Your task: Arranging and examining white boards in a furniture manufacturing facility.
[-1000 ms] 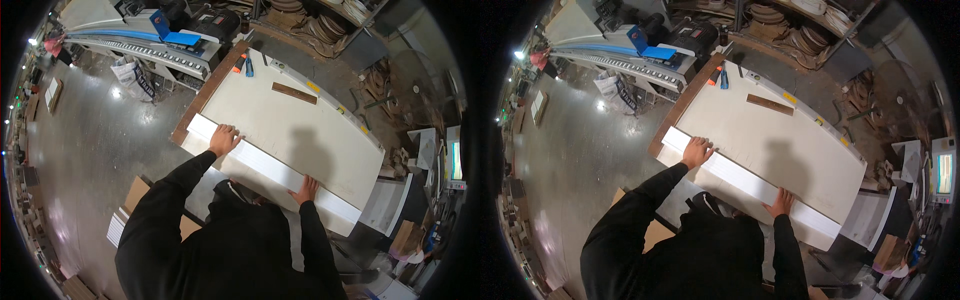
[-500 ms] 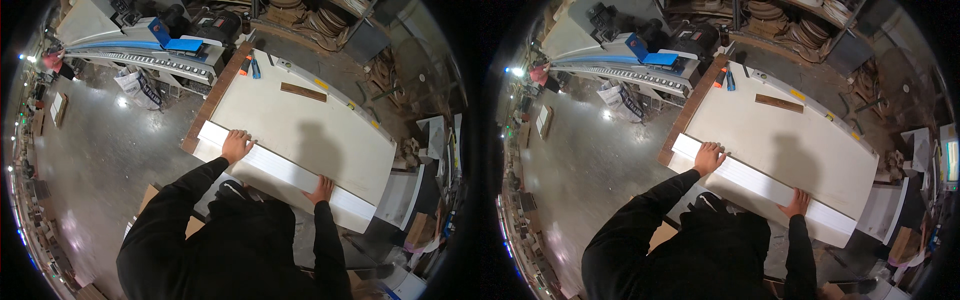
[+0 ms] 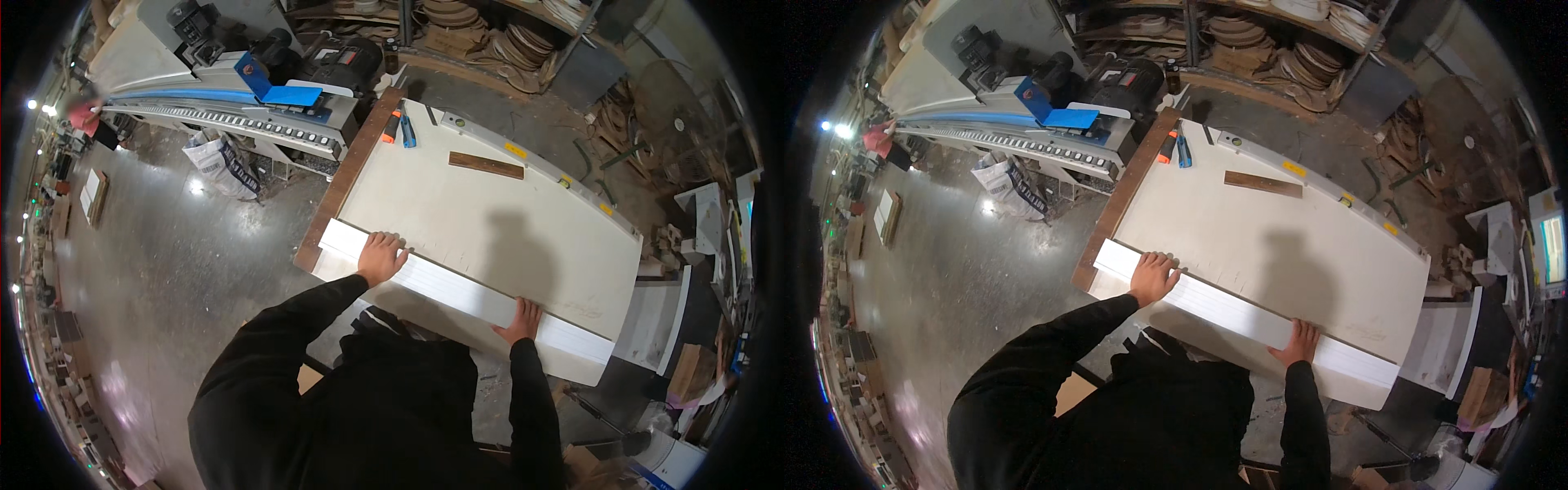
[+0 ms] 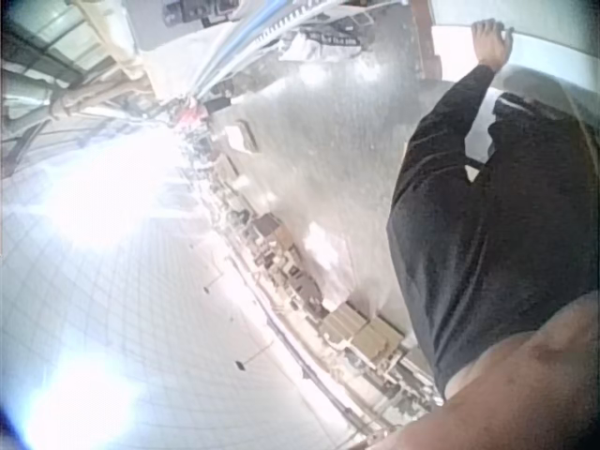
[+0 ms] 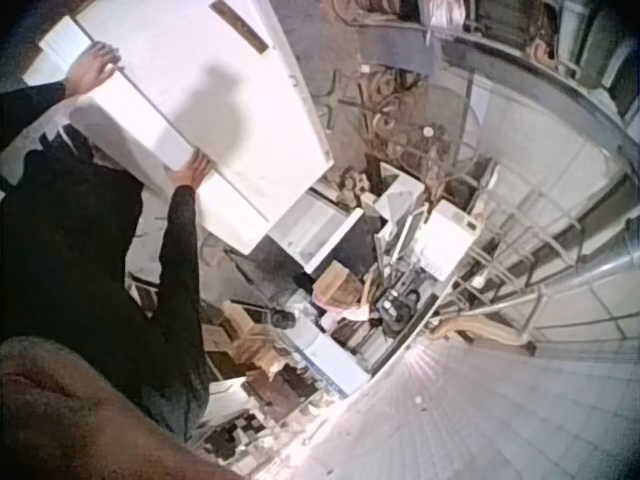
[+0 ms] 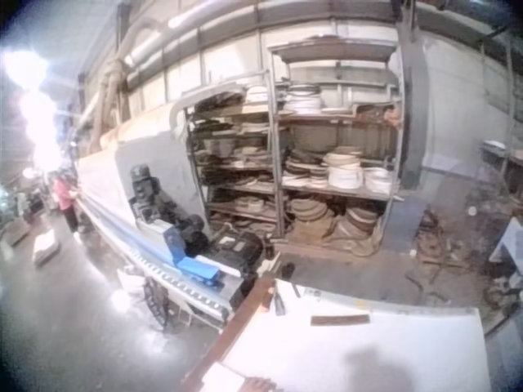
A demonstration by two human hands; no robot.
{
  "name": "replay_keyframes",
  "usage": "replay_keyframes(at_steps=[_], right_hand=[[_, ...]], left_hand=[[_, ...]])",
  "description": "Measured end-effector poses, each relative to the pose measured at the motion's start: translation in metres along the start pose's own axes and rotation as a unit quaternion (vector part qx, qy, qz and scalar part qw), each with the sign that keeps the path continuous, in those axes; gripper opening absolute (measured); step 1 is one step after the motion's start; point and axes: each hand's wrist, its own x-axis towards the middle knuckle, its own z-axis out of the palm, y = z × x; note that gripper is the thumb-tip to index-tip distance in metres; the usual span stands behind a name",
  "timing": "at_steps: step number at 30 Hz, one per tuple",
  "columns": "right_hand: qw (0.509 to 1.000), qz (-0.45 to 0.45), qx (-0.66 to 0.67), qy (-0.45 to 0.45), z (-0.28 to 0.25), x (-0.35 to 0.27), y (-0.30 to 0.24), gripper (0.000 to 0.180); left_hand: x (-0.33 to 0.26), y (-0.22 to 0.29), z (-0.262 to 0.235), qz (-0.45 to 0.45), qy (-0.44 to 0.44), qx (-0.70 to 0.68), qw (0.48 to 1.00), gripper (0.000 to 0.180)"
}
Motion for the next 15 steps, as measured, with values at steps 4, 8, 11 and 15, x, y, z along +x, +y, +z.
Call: replay_keyframes(at_steps=[4, 8, 11, 15], right_hand=[[1.000, -0.011, -0.005, -0.004, -0.003, 0.003, -0.002, 0.111], [1.000, -0.015, -0.010, 0.001, -0.004, 0.001, -0.003, 0.110], [0.999, -0.032, -0.006, 0.039, 0.002, -0.001, 0.002, 0.109], [0.999, -0.037, 0.007, 0.037, 0.006, 0.001, 0.006, 0.106]], left_hand=[[0.000, 0.000, -0.004, -0.015, -0.013, -0.002, 1.000, 0.035], [0.002, 0.001, -0.006, -0.024, -0.038, 0.000, 0.999, 0.033], [0.005, 0.002, -0.006, -0.011, -0.013, -0.016, 1.000, 0.034], [0.006, 0.002, -0.004, -0.009, -0.005, -0.025, 1.000, 0.034]])
